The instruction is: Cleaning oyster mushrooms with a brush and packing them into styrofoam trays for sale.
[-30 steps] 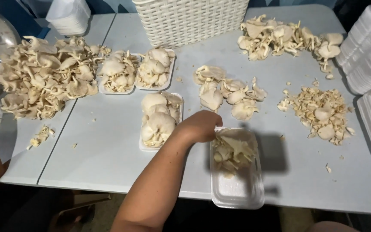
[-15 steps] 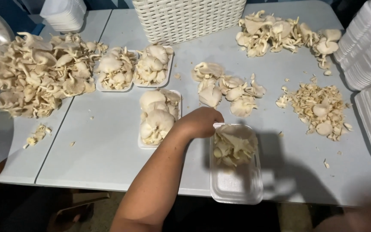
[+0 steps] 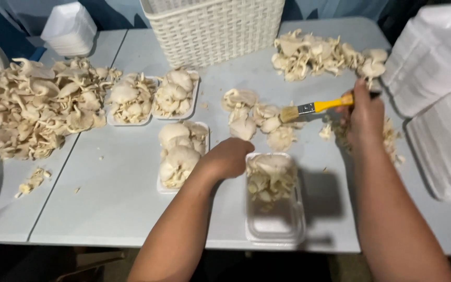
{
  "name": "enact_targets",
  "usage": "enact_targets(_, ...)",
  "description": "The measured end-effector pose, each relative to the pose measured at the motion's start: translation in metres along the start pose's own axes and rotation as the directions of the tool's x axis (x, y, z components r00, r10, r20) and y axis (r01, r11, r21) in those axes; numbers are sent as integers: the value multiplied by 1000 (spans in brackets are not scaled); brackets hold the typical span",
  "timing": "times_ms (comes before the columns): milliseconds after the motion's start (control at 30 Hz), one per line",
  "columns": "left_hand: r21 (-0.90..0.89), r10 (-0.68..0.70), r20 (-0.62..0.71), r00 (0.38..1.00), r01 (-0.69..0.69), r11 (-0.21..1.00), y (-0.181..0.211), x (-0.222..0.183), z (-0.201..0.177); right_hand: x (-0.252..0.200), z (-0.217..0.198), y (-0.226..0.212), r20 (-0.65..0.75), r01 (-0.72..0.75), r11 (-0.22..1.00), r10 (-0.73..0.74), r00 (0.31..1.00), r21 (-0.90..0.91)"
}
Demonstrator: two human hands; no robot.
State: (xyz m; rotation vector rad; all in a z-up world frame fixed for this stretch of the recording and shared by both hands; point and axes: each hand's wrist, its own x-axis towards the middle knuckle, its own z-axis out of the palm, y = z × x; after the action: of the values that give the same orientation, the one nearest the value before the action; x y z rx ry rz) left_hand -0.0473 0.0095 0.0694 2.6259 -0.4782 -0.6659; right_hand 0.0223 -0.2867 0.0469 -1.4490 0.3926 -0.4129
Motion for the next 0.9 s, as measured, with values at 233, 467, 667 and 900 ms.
enact_targets(233,96,93,-320,943,-65,993,19,1,-8,5,-10,15,-114,278,957,-285,952,-78)
enact_targets(467,305,245,-400,883,-124,944,54,85,-31,0,-12,28,108,437,897,-428,897,-70)
enact_targets(667,329,296,-402,867,-165,930,33,221,-29,23,-26,30,-31,619,784,-618,785,43)
enact_targets(900,320,185,-424,887,-44,946,31,274,-3,7,-19,29,125,736,663,-726,677,-134)
